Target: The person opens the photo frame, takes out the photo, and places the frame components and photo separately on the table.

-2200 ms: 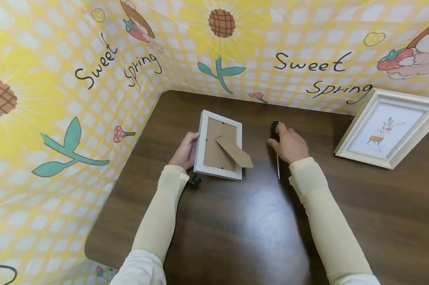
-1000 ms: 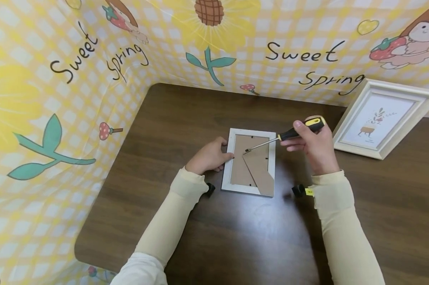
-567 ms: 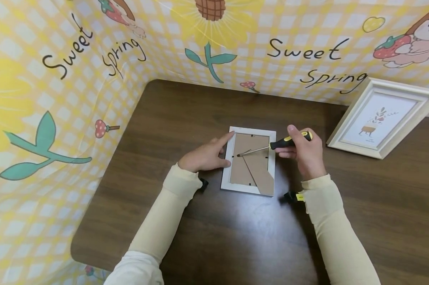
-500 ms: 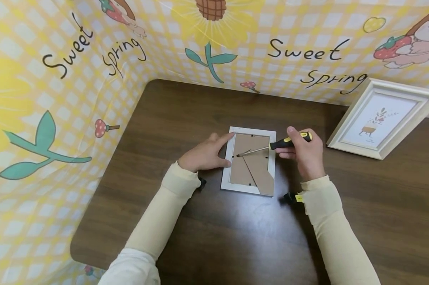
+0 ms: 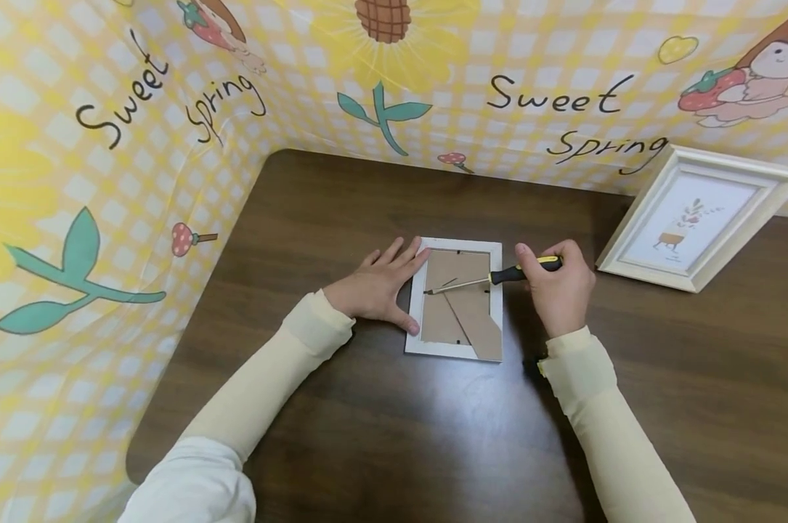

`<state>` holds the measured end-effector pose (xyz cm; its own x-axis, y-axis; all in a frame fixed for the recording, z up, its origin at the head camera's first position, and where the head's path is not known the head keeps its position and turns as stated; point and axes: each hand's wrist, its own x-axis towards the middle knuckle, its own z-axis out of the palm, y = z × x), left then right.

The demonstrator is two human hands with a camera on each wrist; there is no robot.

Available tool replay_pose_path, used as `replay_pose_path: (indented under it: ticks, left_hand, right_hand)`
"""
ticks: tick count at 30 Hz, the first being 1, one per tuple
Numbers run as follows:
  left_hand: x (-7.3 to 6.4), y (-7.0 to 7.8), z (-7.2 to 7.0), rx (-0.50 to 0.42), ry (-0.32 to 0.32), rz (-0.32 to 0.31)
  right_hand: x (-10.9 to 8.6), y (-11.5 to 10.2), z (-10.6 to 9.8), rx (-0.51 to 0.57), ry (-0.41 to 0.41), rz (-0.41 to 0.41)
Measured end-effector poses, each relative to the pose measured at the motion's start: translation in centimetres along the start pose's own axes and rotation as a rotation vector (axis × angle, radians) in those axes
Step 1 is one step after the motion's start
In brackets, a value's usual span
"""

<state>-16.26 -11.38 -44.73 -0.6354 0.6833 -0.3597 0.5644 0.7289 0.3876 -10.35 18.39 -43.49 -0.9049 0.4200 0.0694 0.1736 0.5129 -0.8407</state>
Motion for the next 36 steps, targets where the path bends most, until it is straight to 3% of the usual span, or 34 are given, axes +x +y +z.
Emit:
replay_pose_path:
  ticks: [3, 6, 13, 18, 22, 27, 31, 36]
  left_hand:
    - [0.1, 0.2, -0.1, 0.024, -0.001, 0.010]
    - [0.0, 0.3, 0.0, 0.043, -0.005, -0.005]
    - [-0.2, 0.3, 0.5, 0.058, -0.015, -0.030]
    - [-0.1, 0.4, 0.3, 0.048, -0.015, -0.027]
    - [0.1, 0.4, 0.1, 0.045, -0.015, -0.024]
    - [0.2, 0.4, 0.1, 0.038, -0.017, -0.030]
    - [0.2, 0.4, 0.1, 0.027, -0.016, -0.026]
    - [0.1, 0.4, 0.0, 0.031, -0.018, -0.028]
  right_hand:
    - [0.0, 0.0, 0.0, -0.067, 0.030, -0.007]
    - [-0.1, 0.1, 0.0, -0.099, 0.011, -0.034]
    - [-0.1, 1.5, -0.5, -0.096, -0.232, -0.101]
    - [0.4, 1.4, -1.9, 0.022, -0.450, -0.074]
    - [0.6, 0.6, -2.9, 0.235, -0.616, -0.052]
    - [0.5, -0.4, -3.1, 0.483, -0.796, -0.090]
    - [0.4, -1.0, -2.7, 0.557, -0.848, -0.113]
    - [-0.1, -3.1, -2.1, 0.523, -0.795, -0.147]
